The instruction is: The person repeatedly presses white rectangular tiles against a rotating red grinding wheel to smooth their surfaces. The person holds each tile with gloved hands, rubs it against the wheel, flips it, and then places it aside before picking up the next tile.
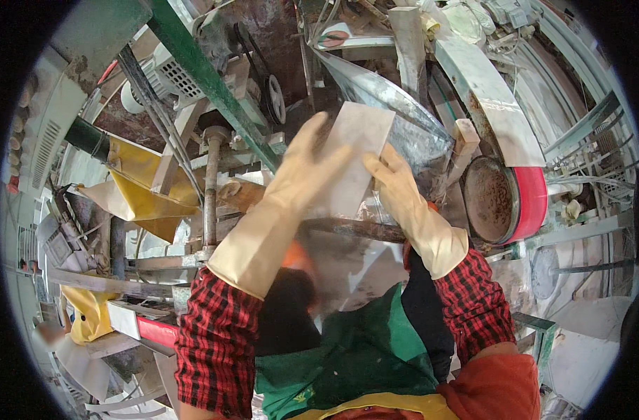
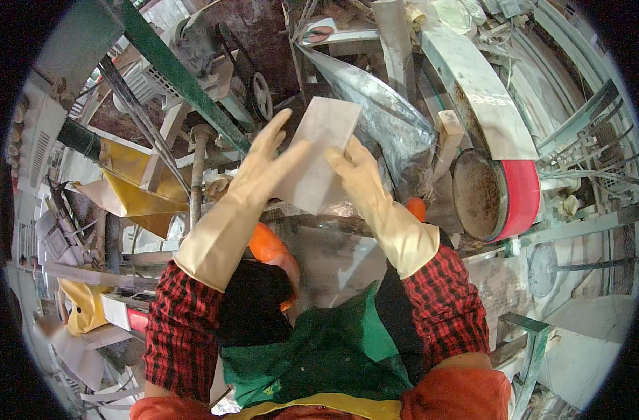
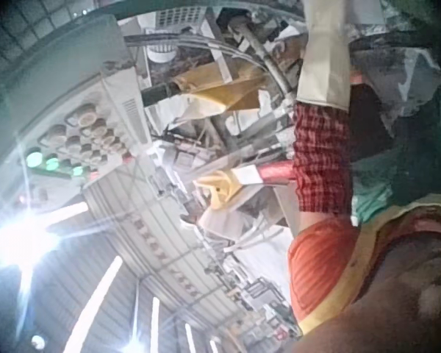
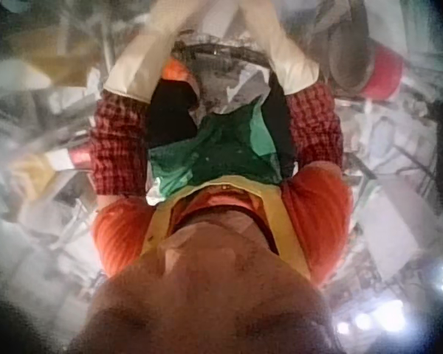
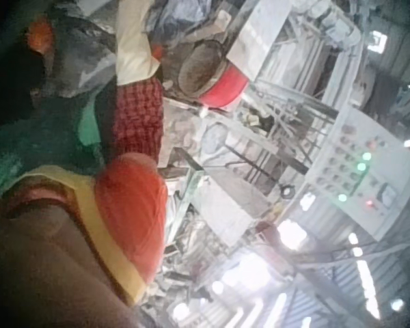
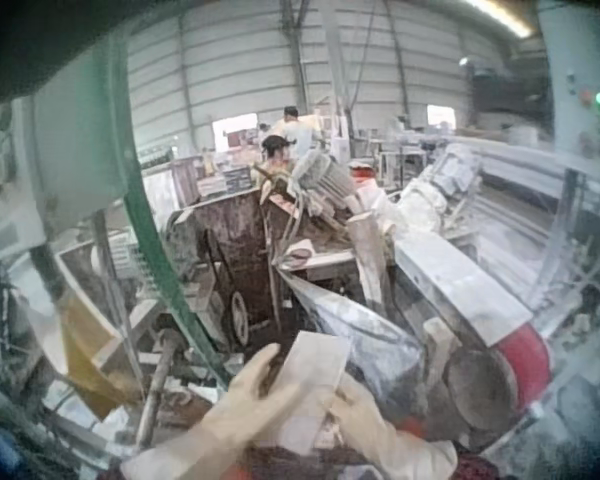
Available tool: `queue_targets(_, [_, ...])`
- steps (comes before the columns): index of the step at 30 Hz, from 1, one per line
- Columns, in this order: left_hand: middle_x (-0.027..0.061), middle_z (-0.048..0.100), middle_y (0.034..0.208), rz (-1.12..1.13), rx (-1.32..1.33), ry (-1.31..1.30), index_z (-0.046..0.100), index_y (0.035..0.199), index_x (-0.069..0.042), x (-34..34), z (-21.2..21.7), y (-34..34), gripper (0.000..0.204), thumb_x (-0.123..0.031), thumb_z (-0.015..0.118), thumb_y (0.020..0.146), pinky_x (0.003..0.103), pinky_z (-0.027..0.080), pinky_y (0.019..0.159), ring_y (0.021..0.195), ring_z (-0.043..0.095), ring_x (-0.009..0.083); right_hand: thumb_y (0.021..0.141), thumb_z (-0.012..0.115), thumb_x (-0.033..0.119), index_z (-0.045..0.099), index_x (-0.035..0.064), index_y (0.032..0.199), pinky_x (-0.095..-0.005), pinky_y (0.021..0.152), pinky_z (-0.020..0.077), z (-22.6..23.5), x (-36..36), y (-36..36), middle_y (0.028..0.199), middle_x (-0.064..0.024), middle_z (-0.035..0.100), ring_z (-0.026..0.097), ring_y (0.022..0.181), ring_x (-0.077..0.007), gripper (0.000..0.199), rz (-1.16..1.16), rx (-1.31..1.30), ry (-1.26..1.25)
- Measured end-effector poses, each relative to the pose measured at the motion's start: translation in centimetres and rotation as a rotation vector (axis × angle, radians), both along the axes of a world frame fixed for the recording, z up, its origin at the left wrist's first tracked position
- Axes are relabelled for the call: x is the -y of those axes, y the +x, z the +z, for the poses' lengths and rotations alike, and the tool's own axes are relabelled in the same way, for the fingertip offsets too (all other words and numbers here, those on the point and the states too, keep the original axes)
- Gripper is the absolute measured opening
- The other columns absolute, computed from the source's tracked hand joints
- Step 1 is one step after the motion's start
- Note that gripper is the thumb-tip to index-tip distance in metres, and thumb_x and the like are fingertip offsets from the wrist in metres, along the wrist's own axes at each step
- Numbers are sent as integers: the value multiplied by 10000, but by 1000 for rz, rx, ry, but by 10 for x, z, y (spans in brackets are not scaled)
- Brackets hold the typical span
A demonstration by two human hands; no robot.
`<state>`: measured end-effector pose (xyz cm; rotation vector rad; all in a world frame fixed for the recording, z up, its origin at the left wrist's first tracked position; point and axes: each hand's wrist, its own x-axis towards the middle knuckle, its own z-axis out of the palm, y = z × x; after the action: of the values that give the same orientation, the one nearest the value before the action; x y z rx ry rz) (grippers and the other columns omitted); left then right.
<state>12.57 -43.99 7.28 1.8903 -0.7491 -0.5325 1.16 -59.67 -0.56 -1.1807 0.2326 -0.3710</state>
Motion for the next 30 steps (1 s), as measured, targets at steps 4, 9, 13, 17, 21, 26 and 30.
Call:
queue_targets(4, [194,594,1477,126,-307,84,481,1558,-36,-22,-41,26,823,-598,625,975,388,408,1157,1343,578,286,1000,694,128,503,-17,1487,-347,1058,490,18,-13,-2,1378,-101,647,626,1204,-186,543,107,-25,-87])
queue_targets(9, [162,674,1380,96,-196,336,549,1510,-43,-18,0,8,824,-683,491,994,352,436,1105,1243,644,255,976,744,156,572,10,1451,-326,961,544,18,3,2,1241,-88,718,675,1108,-166,526,122,-79,-230])
queue_targets(13, [138,693,1330,110,-195,320,569,1486,-48,-14,13,-9,771,-647,501,1005,342,456,1069,1184,663,225,978,766,212,622,39,1434,-283,782,590,12,29,13,1101,-62,757,711,944,-138,508,-171,-61,-78])
queue_targets(17, [119,712,1251,44,-357,192,601,1421,-17,-5,-1,-16,697,-585,541,1022,329,504,987,1095,680,190,1004,751,264,588,33,1477,-254,707,577,-4,57,13,1008,-82,747,690,826,-117,552,-303,-27,-92])
queue_targets(21, [114,714,1193,99,-443,64,617,1343,7,-12,-42,7,600,-508,583,1037,335,555,869,995,695,193,1005,750,288,540,15,1514,-259,713,556,1,33,14,999,-69,742,675,820,-108,614,-345,-9,-177])
queue_targets(26, [134,707,1223,280,-492,-68,599,1367,3,-11,-39,13,620,-522,537,1042,379,550,913,1057,688,239,983,771,297,374,26,1622,-301,790,567,13,-11,-21,1034,-109,746,695,878,-151,800,56,-103,-449])
queue_targets(30, [166,693,1265,410,-414,-51,543,1424,20,-16,-48,29,682,-546,506,1045,412,547,958,1104,681,263,984,762,280,313,-7,1636,-339,861,577,20,-11,-33,1111,-130,748,706,966,-167,843,292,-122,-339])
